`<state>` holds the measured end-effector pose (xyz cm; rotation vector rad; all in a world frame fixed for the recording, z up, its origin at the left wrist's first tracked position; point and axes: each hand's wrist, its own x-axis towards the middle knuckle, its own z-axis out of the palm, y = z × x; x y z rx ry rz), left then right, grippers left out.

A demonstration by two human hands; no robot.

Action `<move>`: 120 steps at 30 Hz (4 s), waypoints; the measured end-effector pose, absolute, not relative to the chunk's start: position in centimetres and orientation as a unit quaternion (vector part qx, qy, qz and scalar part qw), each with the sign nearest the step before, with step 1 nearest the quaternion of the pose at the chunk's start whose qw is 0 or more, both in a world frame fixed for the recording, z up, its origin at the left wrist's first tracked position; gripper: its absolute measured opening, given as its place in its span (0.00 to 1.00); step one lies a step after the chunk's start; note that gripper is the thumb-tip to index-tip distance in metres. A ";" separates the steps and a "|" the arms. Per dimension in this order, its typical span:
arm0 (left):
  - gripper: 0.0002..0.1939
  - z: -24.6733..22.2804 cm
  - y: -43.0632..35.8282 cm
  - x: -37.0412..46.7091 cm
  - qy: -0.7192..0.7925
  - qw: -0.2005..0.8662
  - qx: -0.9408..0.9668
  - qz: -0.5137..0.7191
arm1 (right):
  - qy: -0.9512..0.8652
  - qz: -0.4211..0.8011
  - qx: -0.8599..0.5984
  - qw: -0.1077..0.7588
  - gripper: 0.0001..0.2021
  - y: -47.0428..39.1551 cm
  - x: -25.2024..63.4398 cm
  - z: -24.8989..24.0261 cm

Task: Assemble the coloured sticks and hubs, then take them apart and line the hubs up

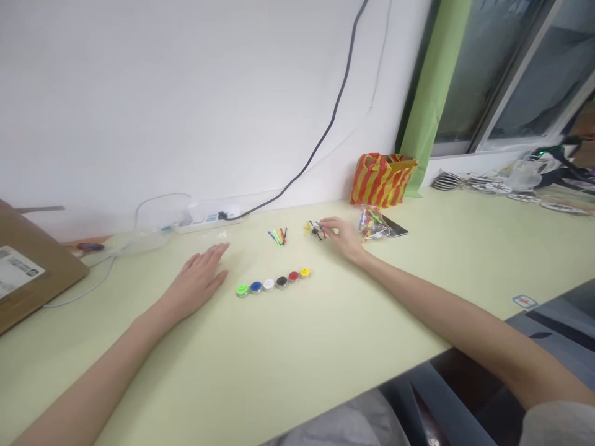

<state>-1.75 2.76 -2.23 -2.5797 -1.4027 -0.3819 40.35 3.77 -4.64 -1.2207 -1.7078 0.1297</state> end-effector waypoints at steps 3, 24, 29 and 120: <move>0.33 -2.0 2.3 -1.1 -0.464 0.098 -0.870 -0.133 | -0.655 0.127 -0.504 0.549 0.12 3.8 40.1 -4.6; 0.16 0.0 -5.3 8.1 -0.252 0.141 -0.893 -0.345 | -0.604 0.451 -0.312 0.578 0.17 -7.4 29.4 -0.4; 0.06 -0.7 -5.1 8.0 -0.252 0.121 -0.884 -0.375 | -0.590 0.495 -0.295 0.566 0.19 -8.5 28.8 -0.2; 0.06 0.2 -5.3 6.1 -0.266 0.074 -0.909 -0.311 | -0.724 0.130 -0.651 0.187 0.06 9.9 30.9 0.6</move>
